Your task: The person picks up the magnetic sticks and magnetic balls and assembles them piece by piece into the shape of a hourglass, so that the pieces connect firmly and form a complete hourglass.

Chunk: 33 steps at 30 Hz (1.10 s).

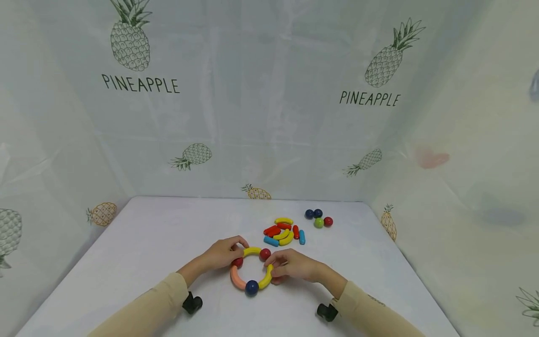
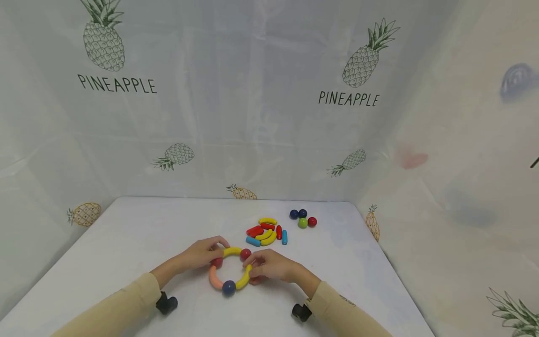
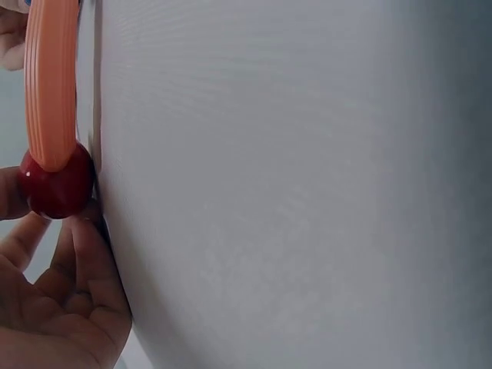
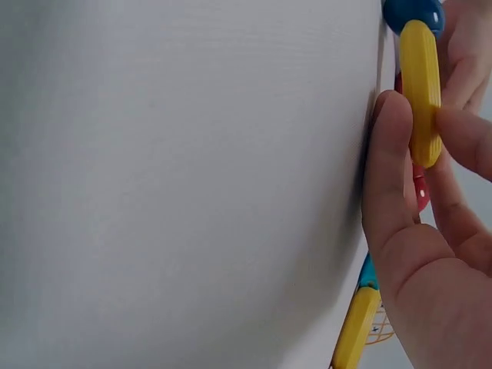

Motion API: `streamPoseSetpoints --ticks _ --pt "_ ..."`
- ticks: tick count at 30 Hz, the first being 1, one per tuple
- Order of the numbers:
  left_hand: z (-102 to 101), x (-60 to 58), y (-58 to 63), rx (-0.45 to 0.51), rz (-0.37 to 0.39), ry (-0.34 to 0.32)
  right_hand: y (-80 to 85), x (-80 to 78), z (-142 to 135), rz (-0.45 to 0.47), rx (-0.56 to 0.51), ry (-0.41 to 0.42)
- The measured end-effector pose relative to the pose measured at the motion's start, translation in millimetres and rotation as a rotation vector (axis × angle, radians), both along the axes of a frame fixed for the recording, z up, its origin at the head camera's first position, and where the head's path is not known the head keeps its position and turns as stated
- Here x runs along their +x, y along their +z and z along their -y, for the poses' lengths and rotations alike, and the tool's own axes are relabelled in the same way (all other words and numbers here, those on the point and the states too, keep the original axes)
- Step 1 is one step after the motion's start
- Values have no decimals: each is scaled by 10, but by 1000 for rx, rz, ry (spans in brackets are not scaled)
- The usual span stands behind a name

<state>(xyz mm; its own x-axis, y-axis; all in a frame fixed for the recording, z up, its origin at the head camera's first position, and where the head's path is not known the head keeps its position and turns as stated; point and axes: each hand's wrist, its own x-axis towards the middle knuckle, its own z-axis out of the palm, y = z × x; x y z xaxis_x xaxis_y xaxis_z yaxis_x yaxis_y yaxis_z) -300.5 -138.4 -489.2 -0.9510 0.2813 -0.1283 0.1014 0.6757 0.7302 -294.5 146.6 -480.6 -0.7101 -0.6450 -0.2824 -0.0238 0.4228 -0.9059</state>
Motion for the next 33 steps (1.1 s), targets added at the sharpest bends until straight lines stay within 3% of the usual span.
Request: streamPoseSetpoints --ticks 9,19,33 --pt "22 4 -16 1 -8 3 10 23 21 79 -47 -108" --pt "21 43 0 0 -12 12 32 22 31 55 -39 -175" --pt "34 65 -7 3 -1 4 29 4 64 62 -25 -187"
